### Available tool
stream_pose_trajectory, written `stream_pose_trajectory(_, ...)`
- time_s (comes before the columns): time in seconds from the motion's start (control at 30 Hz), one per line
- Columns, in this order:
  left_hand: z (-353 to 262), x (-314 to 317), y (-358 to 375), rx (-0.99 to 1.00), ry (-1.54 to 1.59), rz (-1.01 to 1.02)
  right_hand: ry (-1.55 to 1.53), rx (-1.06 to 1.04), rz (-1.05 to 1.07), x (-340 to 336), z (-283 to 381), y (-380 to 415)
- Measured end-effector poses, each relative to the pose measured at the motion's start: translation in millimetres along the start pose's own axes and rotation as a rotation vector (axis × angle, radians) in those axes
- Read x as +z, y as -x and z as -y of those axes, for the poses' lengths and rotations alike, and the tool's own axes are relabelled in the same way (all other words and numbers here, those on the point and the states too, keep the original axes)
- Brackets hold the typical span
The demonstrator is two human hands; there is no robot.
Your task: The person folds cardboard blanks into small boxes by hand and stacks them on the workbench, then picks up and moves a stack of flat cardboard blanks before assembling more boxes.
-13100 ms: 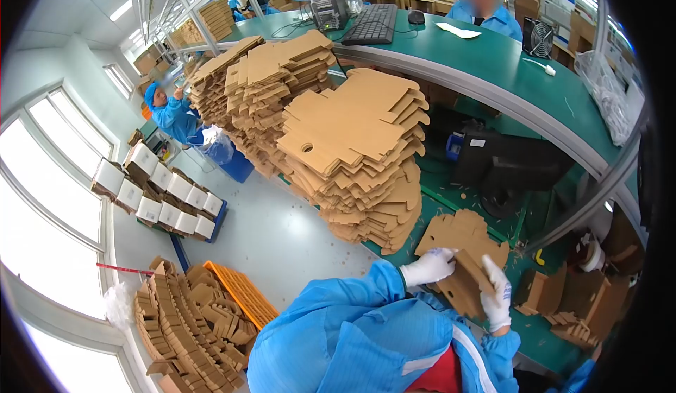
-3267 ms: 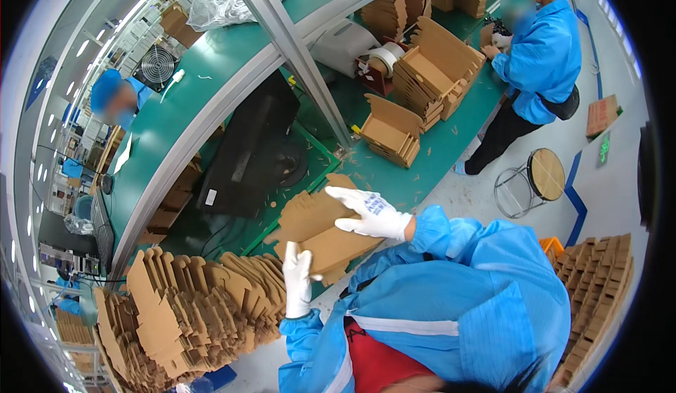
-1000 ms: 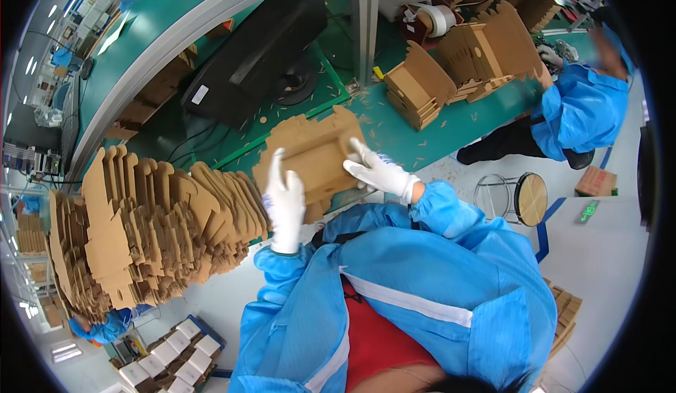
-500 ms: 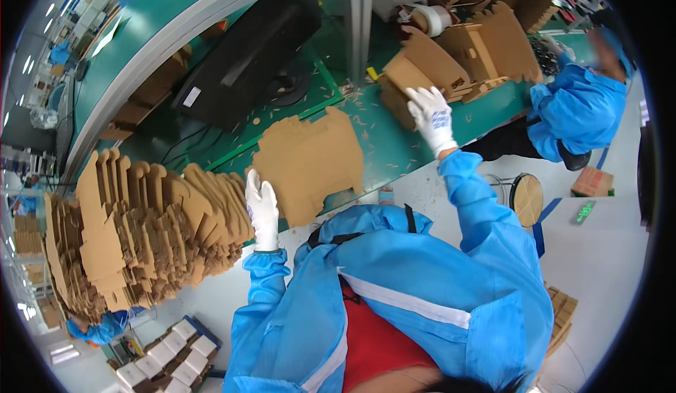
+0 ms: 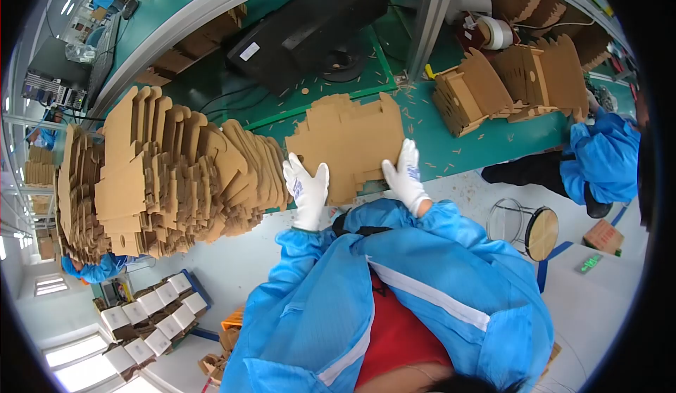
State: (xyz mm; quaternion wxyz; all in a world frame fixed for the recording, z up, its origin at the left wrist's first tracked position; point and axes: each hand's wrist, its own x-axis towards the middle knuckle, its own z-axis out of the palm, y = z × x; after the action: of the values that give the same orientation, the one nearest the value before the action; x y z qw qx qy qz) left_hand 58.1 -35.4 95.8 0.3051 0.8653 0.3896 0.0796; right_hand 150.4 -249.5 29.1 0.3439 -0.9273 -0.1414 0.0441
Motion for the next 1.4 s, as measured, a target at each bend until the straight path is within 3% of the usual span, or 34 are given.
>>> stream_pose_trajectory(0.03, -6.5, -11.7, 4.2, 0.050, 0.064, -0.014, -0.024, -0.084, -0.066, -9.7, -3.3, -2.3)
stream_pose_trajectory(0.07, -11.6, -17.4, 10.5, 0.162, -0.098, -0.136, -0.048, -0.168, -0.129, -31.4, 6.0, -5.6)
stream_pose_trajectory(0.1, -30.6, -34.0, 17.0, 0.022, 0.297, -0.061, -0.426, -0.089, -0.090, -65.7, 33.1, -10.1)
stream_pose_trajectory(0.13, -44.1, -49.5, 19.2, -0.118, 0.692, 0.006, -0.570, -0.060, -0.128, -88.0, 47.3, -16.9)
stream_pose_trajectory(0.2, -37.1, -75.9, 12.1, -0.179, 0.837, 0.198, -1.211, 0.079, 0.039, -133.1, 81.6, -20.2)
stream_pose_trajectory(0.23, -41.6, -91.8, 16.4, -0.218, 0.965, 0.293, -1.528, 0.044, 0.137, -134.3, 81.5, -25.5)
stream_pose_trajectory(0.27, 5.1, -66.3, 12.0, 0.081, 0.848, 0.326, -1.657, 0.055, 0.206, -136.6, 86.9, -24.4)
stream_pose_trajectory(0.3, -45.3, -92.2, 22.4, -0.312, 1.001, 0.356, -1.663, 0.039, 0.226, -132.9, 91.9, -18.5)
stream_pose_trajectory(0.37, -60.1, -84.4, 33.3, -0.186, 0.939, 0.397, -0.830, -0.083, 0.104, -121.3, 97.5, -1.6)
stream_pose_trajectory(0.4, -37.3, -48.2, 27.4, 0.094, 0.851, 0.262, -0.579, -0.074, 0.150, -98.2, 82.0, -2.2)
stream_pose_trajectory(0.43, -41.1, -39.8, 24.2, 0.048, 0.258, 0.281, -0.311, -0.303, 0.005, -80.0, 76.8, 1.3)
stream_pose_trajectory(0.47, -63.2, -39.9, 36.5, 0.010, 0.240, 0.356, -0.152, -0.560, -0.019, -101.2, 102.7, 3.5)
stream_pose_trajectory(0.5, -18.6, 15.1, 42.5, 0.412, 0.035, 0.215, 0.065, -0.388, 0.176, -103.4, 115.5, 13.8)
stream_pose_trajectory(0.53, -17.6, 17.7, 55.6, 0.637, -0.015, 0.102, 0.181, -0.417, 0.182, -89.5, 104.5, 15.0)
stream_pose_trajectory(0.57, -19.7, 16.0, 61.0, 0.857, -0.067, -0.016, 0.143, -0.401, 0.218, -96.3, 105.3, 12.7)
stream_pose_trajectory(0.6, -24.4, 4.9, 53.7, 0.790, -0.027, 0.313, 0.105, -0.387, 0.253, -107.2, 108.0, 9.6)
stream_pose_trajectory(0.67, -50.1, -6.4, 32.0, 0.479, 0.200, 0.550, -0.137, -0.434, 0.175, -118.8, 101.1, 5.9)
stream_pose_trajectory(0.7, -45.1, -18.1, 25.2, 0.935, -0.099, 0.241, -0.224, -0.510, 0.078, -122.0, 99.0, 6.4)
stream_pose_trajectory(0.73, -53.3, -18.4, 21.1, 0.650, 0.409, 0.250, -0.411, -0.366, 0.211, -128.0, 99.3, 9.0)
stream_pose_trajectory(0.77, -88.3, -45.0, 21.8, 0.335, 0.897, 0.240, -0.397, -0.318, 0.323, -126.1, 88.9, 11.8)
stream_pose_trajectory(0.8, -95.3, -52.8, 20.7, 0.311, 0.946, 0.179, -0.383, -0.273, 0.440, -122.0, 81.4, 13.6)
stream_pose_trajectory(0.83, -102.5, -59.1, 20.1, 0.363, 0.865, 0.147, -0.317, -0.410, 0.418, -135.9, 100.7, 15.9)
stream_pose_trajectory(0.9, -104.0, -60.2, 18.4, 0.225, 0.814, 0.228, -0.660, 0.087, 1.051, -197.1, 150.4, 13.6)
stream_pose_trajectory(0.93, -97.2, -62.5, 18.0, 0.300, 0.783, 0.246, -0.922, 0.001, 1.207, -167.3, 92.7, 2.1)
stream_pose_trajectory(0.97, -95.2, -62.1, 18.4, 0.325, 0.809, 0.248, -1.091, -0.049, 1.156, -161.5, 83.0, -1.1)
stream_pose_trajectory(1.0, -94.0, -61.7, 19.6, 0.416, 0.734, 0.252, -1.035, -0.251, 0.890, -162.2, 97.1, -4.0)
stream_pose_trajectory(1.03, -90.4, -51.7, 20.3, 0.475, 0.771, 0.263, -0.926, -0.260, 0.722, -164.8, 114.1, -3.0)
stream_pose_trajectory(1.07, -99.7, -54.1, 25.8, 0.389, 0.826, 0.302, -0.849, -0.080, 0.697, -163.1, 112.7, -7.8)
stream_pose_trajectory(1.1, -102.2, -56.8, 28.1, 0.310, 0.924, 0.370, -0.847, -0.110, 0.723, -158.2, 111.7, -13.9)
stream_pose_trajectory(1.17, -107.9, -67.5, 33.6, 0.483, 0.879, 0.208, -0.772, -0.352, 0.558, -146.4, 110.5, -22.7)
stream_pose_trajectory(1.2, -111.6, -68.2, 35.9, 0.361, 1.171, 0.344, -0.736, -0.467, 0.466, -143.5, 112.1, -23.6)
stream_pose_trajectory(1.27, -111.1, -78.7, 34.8, 0.312, 1.247, 0.258, -0.762, -0.457, 0.495, -141.2, 100.3, -18.6)
stream_pose_trajectory(1.33, -103.8, -81.5, 22.5, 0.266, 1.281, 0.099, -0.938, -0.218, 0.712, -128.2, 60.6, -10.6)
stream_pose_trajectory(1.4, -87.7, -75.3, -4.4, 0.219, 1.317, -0.122, -0.760, -0.134, 0.902, -123.7, 51.1, -7.2)
